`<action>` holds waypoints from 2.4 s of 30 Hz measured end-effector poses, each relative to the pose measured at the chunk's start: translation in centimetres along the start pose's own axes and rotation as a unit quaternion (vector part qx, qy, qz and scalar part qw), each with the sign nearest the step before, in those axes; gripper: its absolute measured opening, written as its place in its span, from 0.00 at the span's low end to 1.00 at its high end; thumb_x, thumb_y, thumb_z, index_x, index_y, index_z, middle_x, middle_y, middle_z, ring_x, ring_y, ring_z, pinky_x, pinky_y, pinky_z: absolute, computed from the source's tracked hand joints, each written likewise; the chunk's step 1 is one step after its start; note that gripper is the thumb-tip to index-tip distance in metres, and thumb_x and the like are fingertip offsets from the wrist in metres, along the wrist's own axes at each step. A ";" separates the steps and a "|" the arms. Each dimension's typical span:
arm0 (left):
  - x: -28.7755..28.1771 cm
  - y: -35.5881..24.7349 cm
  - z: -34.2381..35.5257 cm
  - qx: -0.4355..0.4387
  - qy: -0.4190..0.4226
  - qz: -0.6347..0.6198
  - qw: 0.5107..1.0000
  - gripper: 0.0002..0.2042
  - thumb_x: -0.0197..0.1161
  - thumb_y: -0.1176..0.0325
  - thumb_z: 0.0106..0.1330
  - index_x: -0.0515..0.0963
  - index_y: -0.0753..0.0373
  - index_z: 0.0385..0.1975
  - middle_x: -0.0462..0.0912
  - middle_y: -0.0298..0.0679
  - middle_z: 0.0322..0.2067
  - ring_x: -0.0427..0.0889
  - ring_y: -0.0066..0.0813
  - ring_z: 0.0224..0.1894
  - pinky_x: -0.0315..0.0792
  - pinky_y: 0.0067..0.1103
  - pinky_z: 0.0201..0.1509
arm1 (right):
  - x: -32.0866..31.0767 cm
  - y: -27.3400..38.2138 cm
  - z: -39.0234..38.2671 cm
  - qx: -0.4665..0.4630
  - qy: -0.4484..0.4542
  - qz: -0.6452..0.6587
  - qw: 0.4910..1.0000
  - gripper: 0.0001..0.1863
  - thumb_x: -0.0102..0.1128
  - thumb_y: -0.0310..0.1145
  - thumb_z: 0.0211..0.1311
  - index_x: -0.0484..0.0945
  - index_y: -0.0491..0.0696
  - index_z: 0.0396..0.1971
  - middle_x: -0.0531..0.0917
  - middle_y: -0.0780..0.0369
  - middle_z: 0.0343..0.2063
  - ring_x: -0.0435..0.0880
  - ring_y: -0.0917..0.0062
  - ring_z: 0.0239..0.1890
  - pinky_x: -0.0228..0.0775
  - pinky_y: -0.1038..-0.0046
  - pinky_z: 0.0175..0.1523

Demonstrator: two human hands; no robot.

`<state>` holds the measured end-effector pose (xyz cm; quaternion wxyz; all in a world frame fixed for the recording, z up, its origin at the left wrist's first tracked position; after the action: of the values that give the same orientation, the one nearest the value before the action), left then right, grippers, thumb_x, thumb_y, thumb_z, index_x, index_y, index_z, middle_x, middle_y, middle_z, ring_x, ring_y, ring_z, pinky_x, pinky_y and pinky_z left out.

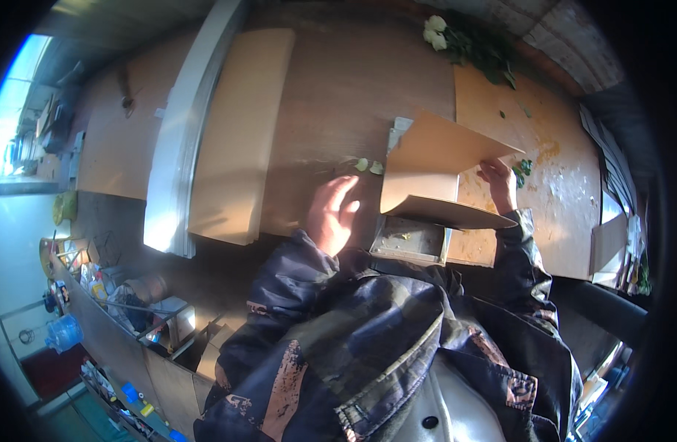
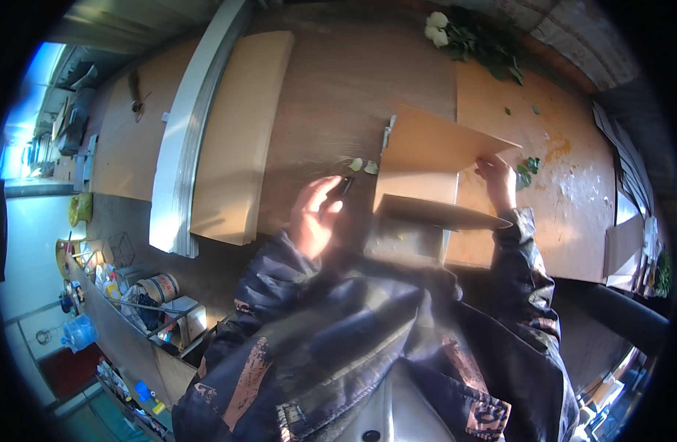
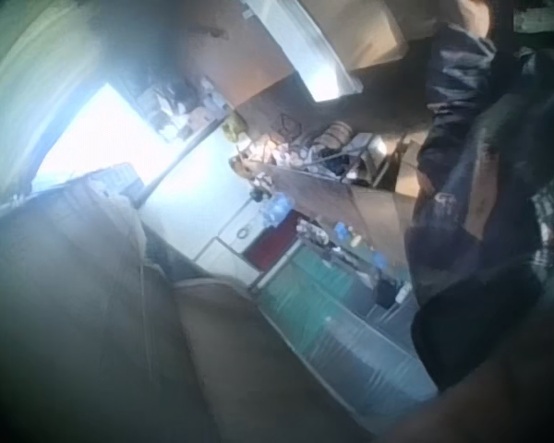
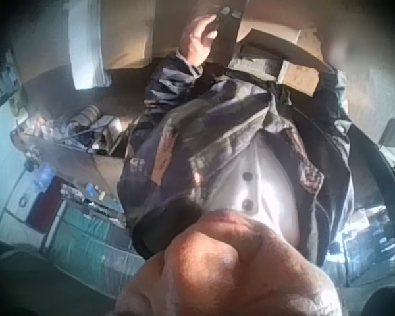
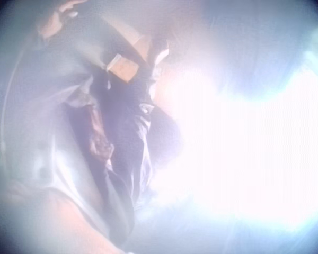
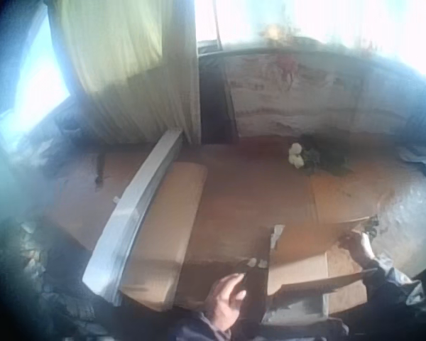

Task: The person arranges white roses and green leaves into a small cardboard box, adjusting the flowers and leaves by hand. They then close the box and staple it shut using a handheld stapler. The person repeats the process with another set of flowers and leaves, placing them into a second box and stapling it closed.

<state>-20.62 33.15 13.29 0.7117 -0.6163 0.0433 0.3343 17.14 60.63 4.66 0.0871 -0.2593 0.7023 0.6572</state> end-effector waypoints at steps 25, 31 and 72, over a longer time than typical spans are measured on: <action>-47.8 35.6 -6.8 -0.391 0.046 0.370 0.842 0.61 0.84 0.48 0.48 0.51 0.56 0.81 0.66 0.53 0.72 0.68 0.46 0.74 0.64 0.40 0.77 | 0.5 4.7 -11.6 0.158 0.195 0.183 0.951 0.30 0.67 0.44 0.70 0.75 0.41 0.65 0.85 0.57 0.54 0.84 0.68 0.58 0.78 0.66 0.62; -45.8 34.4 -6.1 -0.350 0.024 0.277 0.894 0.51 0.84 0.65 0.56 0.57 0.65 0.77 0.78 0.48 0.63 0.79 0.40 0.63 0.77 0.33 0.67 | -1.4 6.9 -12.6 0.066 0.151 0.051 0.985 0.23 0.65 0.24 0.54 0.86 0.44 0.53 0.87 0.58 0.52 0.82 0.70 0.59 0.71 0.66 0.65; -29.2 9.7 -10.5 -0.420 -0.049 -0.426 0.799 0.22 0.60 0.53 0.77 0.75 0.65 0.58 0.84 0.48 0.46 0.86 0.41 0.45 0.83 0.32 0.48 | -11.2 0.5 -12.5 0.046 0.084 0.029 0.995 0.34 0.56 0.20 0.54 0.79 0.46 0.66 0.85 0.59 0.61 0.87 0.72 0.54 0.78 0.70 0.61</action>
<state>-44.64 11.47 16.39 0.4545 -0.7940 -0.4035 0.0125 29.17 51.36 11.76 0.0204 -0.2888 0.7440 0.6023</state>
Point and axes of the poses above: each hand's wrist, its own z-axis towards the middle knuckle, its own x-axis out of the palm, y = z × x, the point moved 5 cm from there along z, towards the middle knuckle
